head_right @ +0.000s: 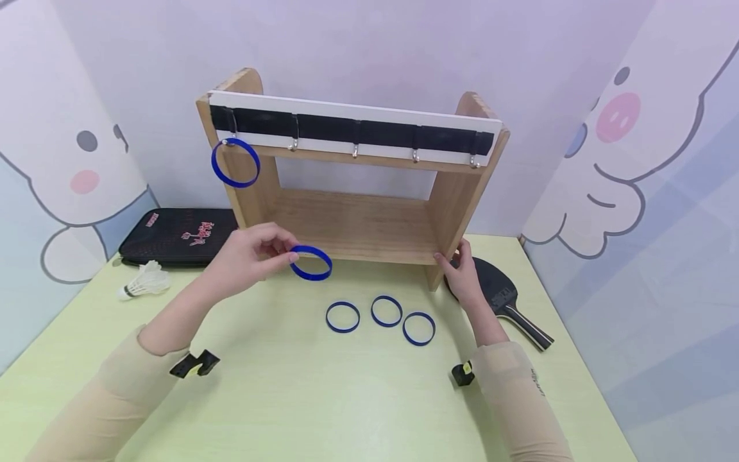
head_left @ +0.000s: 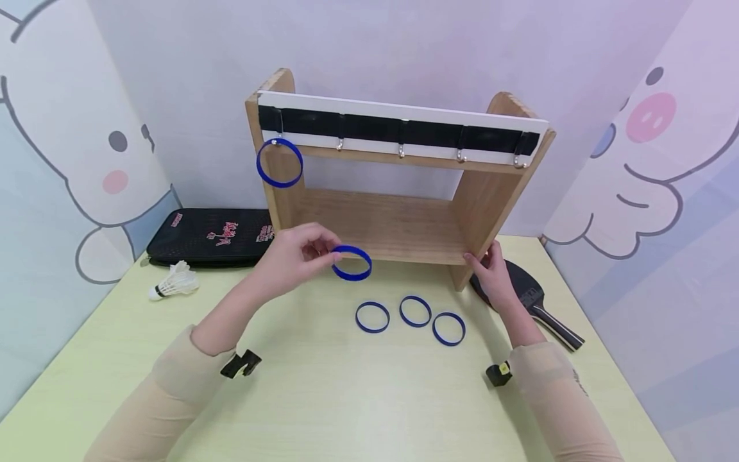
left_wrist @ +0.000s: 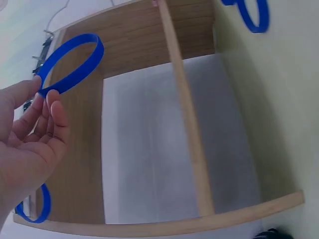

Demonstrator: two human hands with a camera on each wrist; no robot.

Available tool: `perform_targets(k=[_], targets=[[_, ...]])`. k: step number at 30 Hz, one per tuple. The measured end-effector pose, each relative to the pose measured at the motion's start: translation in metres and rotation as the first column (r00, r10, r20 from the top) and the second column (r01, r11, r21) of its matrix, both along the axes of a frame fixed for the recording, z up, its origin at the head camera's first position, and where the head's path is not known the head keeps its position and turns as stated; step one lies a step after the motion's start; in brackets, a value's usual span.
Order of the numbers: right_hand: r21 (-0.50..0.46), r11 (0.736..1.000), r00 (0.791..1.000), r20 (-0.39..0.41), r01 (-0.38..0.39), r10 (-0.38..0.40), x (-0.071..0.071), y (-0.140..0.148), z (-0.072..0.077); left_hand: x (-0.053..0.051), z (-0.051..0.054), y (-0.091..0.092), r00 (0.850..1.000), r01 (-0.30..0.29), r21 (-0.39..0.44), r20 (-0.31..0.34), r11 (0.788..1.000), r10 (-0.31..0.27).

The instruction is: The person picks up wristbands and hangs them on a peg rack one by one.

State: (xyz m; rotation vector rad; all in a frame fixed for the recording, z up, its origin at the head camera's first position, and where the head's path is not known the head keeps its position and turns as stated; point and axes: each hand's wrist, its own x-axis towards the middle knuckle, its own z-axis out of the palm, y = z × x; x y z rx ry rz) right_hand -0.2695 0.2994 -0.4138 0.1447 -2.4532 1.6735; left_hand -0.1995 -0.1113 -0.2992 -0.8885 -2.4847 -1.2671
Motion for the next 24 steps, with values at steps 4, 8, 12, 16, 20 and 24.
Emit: perform_targets(k=[4, 8, 12, 16, 20, 24], targets=[[0.004, 1.000, 1.000, -0.001, -0.001, 0.001, 0.000, 0.000, 0.001, 0.002, 0.016, 0.001, 0.999, -0.036, 0.083, 0.022, 0.996, 0.035], [-0.013, 1.000, 1.000, 0.019, 0.004, -0.004, 0.003, -0.003, 0.007, 0.002, 0.029, 0.003, 0.999, -0.048, 0.177, 0.030, 0.983, 0.044], [-0.034, 0.999, 1.000, 0.024, -0.002, 0.003, 0.011, -0.009, 0.018, 0.000, 0.042, 0.005, 0.998, -0.062, 0.276, 0.019, 0.959, 0.059], [-0.029, 1.000, 1.000, 0.017, -0.010, 0.010, 0.018, -0.015, 0.025, -0.004, 0.054, 0.008, 0.996, -0.093, 0.395, 0.031, 0.914, 0.088], [-0.035, 0.999, 1.000, 0.012, -0.011, 0.011, 0.019, -0.017, 0.026, -0.008, 0.065, 0.009, 0.993, -0.113, 0.509, 0.051, 0.853, 0.102], [-0.046, 0.999, 1.000, 0.011, -0.013, 0.013, 0.018, -0.017, 0.025, -0.015, 0.069, 0.009, 0.990, -0.136, 0.568, 0.042, 0.812, 0.136]])
